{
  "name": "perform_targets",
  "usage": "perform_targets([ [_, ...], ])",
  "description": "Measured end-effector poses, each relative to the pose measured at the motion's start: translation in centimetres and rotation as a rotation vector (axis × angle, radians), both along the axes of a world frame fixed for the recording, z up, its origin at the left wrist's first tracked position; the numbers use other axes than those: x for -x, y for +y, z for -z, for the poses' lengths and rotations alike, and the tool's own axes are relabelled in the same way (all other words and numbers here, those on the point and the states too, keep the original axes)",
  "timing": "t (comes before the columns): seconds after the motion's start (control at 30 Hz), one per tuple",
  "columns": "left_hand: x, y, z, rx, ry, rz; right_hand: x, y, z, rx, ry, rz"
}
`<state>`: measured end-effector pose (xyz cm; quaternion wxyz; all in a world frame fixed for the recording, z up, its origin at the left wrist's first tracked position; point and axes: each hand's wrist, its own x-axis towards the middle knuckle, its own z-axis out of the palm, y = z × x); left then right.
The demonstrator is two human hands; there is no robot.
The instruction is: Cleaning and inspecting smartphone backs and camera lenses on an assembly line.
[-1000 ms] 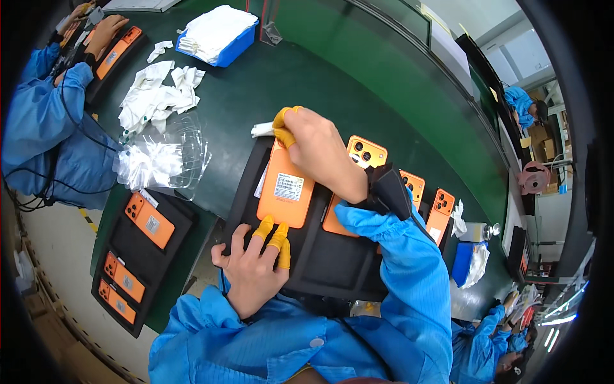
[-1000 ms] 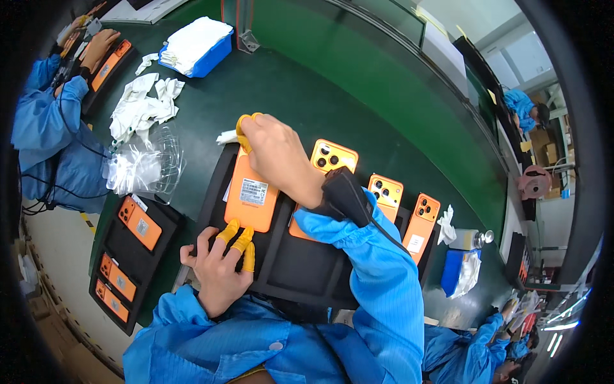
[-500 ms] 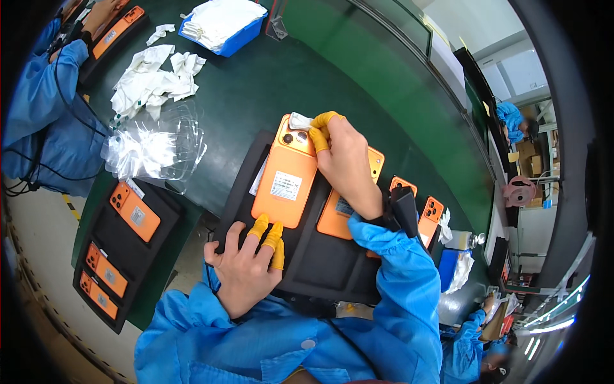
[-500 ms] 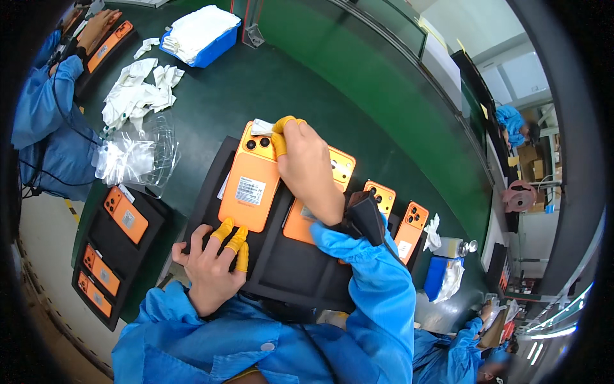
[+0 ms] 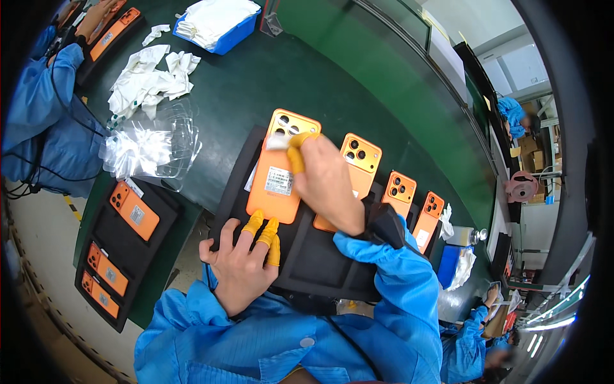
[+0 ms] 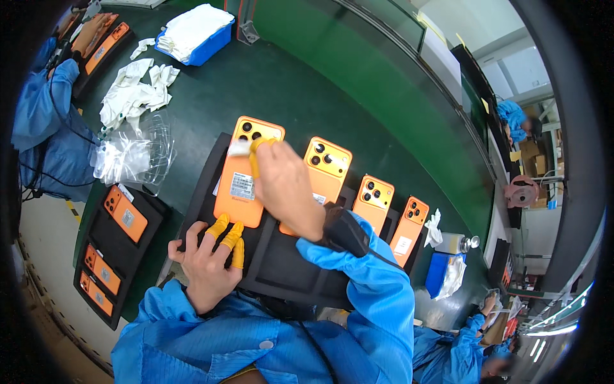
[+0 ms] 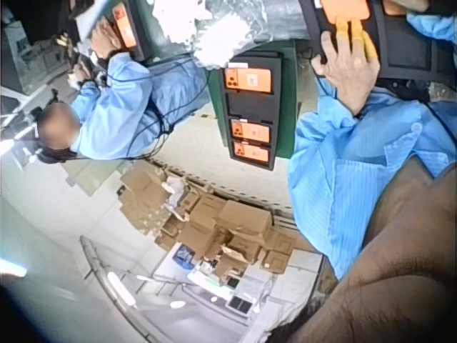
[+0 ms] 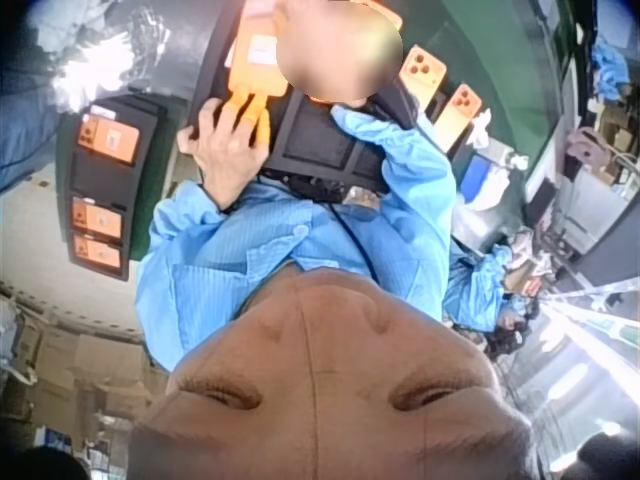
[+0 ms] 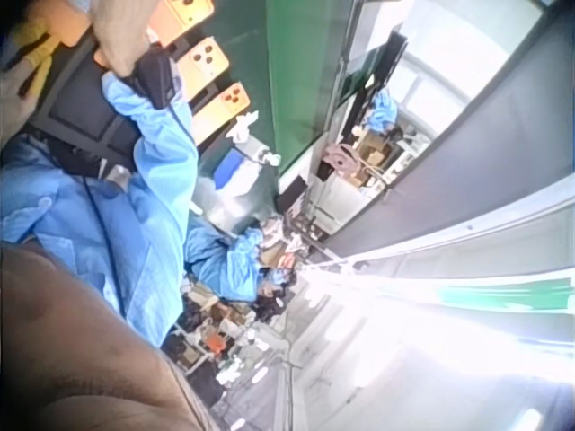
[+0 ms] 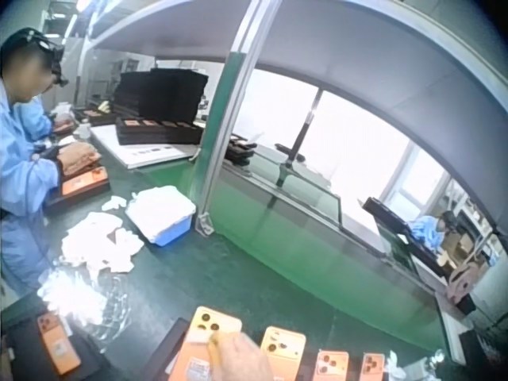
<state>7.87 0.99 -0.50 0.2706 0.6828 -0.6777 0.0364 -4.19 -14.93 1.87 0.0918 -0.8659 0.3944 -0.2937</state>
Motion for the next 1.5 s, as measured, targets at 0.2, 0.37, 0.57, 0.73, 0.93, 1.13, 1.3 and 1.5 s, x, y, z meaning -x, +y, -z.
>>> perform_targets([
  [0.2,-0.2,-0.2,-0.2,0.022,-0.027,-0.001,0.5,-0.8,0.7,0.024,0.008,-0.190],
  [0.37,0.0,-0.1,-0.1,0.016,-0.026,-0.026,1.3,-4.6,0.3,-0.064,-0.135,-0.009],
  [0.57,0.2,0.2,0.1,0.017,-0.021,-0.059,1.4,2.6,-0.2,-0.069,0.096,-0.227],
  [0.73,0.1,0.2,0.3,0.025,-0.016,-0.066,0.4,4.5,0.5,-0.166,0.031,-0.359],
  [0.93,0.1,-0.3,0.3,0.064,-0.035,-0.091,-1.3,-2.1,0.2,0.052,-0.041,-0.029],
  [1.13,-0.3,0.0,0.9,0.161,0.015,-0.038,-2.6,2.2,0.5,-0.043,-0.025,-0.317],
  [1.3,-1.4,0.7,1.5,0.301,0.142,0.077,-1.2,4.5,0.8,-0.139,0.060,-0.527],
  [1.5,-2.1,0.1,0.8,0.422,0.218,0.253,0.6,6.8,0.3,-0.212,0.089,-0.437],
])
